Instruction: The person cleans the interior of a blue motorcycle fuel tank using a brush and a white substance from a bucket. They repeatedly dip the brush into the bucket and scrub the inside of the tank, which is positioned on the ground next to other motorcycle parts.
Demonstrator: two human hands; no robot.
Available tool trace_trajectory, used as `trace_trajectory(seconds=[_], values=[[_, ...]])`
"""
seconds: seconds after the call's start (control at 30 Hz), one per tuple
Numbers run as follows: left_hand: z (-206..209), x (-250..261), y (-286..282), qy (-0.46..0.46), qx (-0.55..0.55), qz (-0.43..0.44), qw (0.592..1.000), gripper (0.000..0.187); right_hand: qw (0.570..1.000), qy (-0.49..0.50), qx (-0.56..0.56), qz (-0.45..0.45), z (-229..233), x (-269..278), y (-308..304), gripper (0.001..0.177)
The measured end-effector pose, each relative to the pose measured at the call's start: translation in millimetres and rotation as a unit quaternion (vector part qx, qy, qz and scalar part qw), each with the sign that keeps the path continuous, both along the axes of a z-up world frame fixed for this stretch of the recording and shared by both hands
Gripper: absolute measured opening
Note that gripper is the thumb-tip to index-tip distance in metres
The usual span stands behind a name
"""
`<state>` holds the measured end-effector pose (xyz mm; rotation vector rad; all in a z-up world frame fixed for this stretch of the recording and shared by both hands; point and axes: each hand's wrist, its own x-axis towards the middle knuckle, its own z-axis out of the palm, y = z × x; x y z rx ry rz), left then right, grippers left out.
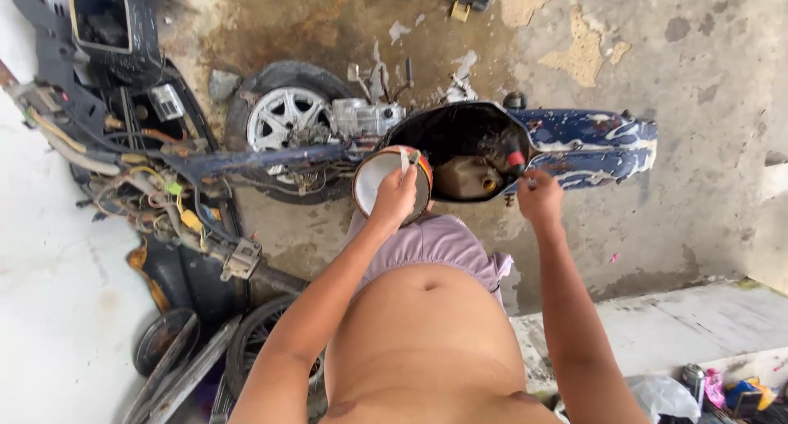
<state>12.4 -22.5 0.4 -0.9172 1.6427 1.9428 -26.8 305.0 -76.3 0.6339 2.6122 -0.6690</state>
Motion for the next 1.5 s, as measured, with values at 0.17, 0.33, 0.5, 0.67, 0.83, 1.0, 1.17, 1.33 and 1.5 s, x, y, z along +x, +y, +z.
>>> trace_trajectory(seconds=[0.17, 0.33, 0.5, 0.67, 0.83, 1.0, 1.17, 1.33, 1.5], values=[[10, -19, 28, -0.017, 0.049, 0.012, 0.999, 0.029, 1.0, 0.022, -0.011, -0.003, 15, 3, 7, 0.026], [18, -46, 30, -0.025, 0.076, 0.044, 0.996, 0.021, 0.995, 0.007, -0.098, -0.027, 34, -4, 16, 0.028], [9, -40, 19, -0.019, 0.057, -0.003, 0.998, 0.02, 0.992, -0.029, -0.11, -0.059, 30, 1, 18, 0.03], [36, -34, 0, 0.024, -0.069, -0.071, 0.995, 0.023, 0.99, -0.01, -0.131, -0.059, 29, 8, 21, 0.029], [-39, -25, -19, 0.04, -0.124, -0.072, 0.989, 0.031, 0.99, -0.01, -0.126, -0.059, 22, 7, 24, 0.029], [-41, -30, -25, 0.049, -0.172, -0.123, 0.976, 0.054, 0.994, -0.026, -0.102, -0.041, 22, 4, 26, 0.03], [1, -28, -25, 0.069, -0.236, -0.156, 0.957, 0.047, 0.994, -0.034, -0.106, -0.024, 31, 10, 19, 0.03], [-44, -13, -33, 0.115, -0.329, -0.189, 0.918, 0.032, 0.989, -0.063, -0.137, -0.008, 134, -4, -23, 0.034], [-45, -11, -29, 0.192, -0.4, -0.165, 0.881, 0.015, 0.955, -0.198, -0.12, 0.185, 219, -25, -79, 0.037]])
